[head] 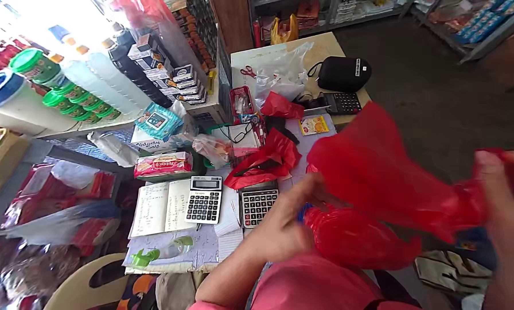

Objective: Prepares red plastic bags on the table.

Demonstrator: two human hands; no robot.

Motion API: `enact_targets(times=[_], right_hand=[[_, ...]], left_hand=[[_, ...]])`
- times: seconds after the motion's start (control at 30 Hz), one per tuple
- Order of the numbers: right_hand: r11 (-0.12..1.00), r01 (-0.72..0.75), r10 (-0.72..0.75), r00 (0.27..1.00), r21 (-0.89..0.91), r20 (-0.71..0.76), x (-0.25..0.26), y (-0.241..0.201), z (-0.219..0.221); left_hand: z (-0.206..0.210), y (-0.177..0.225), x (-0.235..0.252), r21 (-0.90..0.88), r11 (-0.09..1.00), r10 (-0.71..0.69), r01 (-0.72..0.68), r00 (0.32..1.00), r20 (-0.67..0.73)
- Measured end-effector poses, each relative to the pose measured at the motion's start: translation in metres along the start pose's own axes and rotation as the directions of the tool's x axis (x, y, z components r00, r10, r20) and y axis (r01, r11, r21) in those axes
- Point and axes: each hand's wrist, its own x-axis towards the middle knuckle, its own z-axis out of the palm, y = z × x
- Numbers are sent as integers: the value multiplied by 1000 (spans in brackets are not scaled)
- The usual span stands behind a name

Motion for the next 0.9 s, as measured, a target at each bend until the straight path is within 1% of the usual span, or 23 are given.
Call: enact_targets(times=[0.03,0.07,0.1,0.13,0.17,0.2,0.27,0.3,0.33,0.37,0.4,0.43,0.47,0.5,0.53,0.57,0.6,0.67,0.73,0.77,0.83,0.9], right_hand=[[996,84,-84,996,-33,11,1,-6,5],[986,156,-155,988,-51,24,1,-11,8],[976,213,-212,977,-46,31,-1,-17,12],[965,261,-260,965,-28,20,-2,-22,15],[955,297,-297,955,-2,5,-3,-28,18],[946,322,-322,947,26,-13,-6,-33,22],[932,352,-349,936,83,-50,-12,-39,30],[925,364,-358,931,107,-68,-15,-40,35],[918,378,-371,925,118,-79,-17,-39,40],[914,389,-383,921,115,-74,-18,-35,44],[915,390,-388,921,102,-37,-18,-30,47],[924,372,-377,925,92,42,-18,-24,48],[938,333,-344,927,93,150,-16,-18,47],[955,270,-293,918,121,266,-13,-13,45],[963,195,-249,904,184,348,-9,-11,42],[955,116,-218,899,275,379,-3,-12,40],[923,60,-208,910,381,360,3,-17,38],[842,25,-195,946,539,260,16,-38,38],[814,39,-184,964,580,193,28,-62,42],[813,42,-190,962,581,196,33,-71,46],[808,-2,-178,952,589,248,39,-83,57],[786,-64,-143,949,615,282,40,-86,69]], left_hand=[[3,7,1,15,999,31,-31,999,-10],[5,10,3,48,998,40,-37,997,-63],[7,9,6,87,996,26,-14,990,-138],[8,3,10,101,995,-2,25,975,-223],[7,-6,15,71,995,-47,72,950,-307],[5,-17,21,-9,992,-121,126,927,-356],[-3,-38,31,-230,952,-269,200,906,-326],[-5,-46,35,-288,936,-289,200,906,-308],[-5,-51,37,-293,939,-274,181,908,-318],[-5,-56,39,-254,956,-235,150,907,-349],[-5,-58,40,-208,970,-198,125,902,-382],[-7,-59,41,-179,977,-180,114,893,-412],[-9,-58,42,-158,979,-183,125,881,-436],[-12,-56,43,-137,980,-193,147,874,-446],[-16,-54,45,-103,981,-191,162,876,-442],[-18,-53,47,-44,985,-171,168,884,-435],[-20,-53,49,33,987,-128,156,899,-418],[-21,-55,54,179,978,-36,107,932,-361],[-15,-57,59,303,951,40,60,949,-313],[-12,-58,62,364,931,79,33,954,-288],[-6,-60,65,458,889,132,-3,959,-250],[0,-60,66,516,856,148,-6,961,-233]])
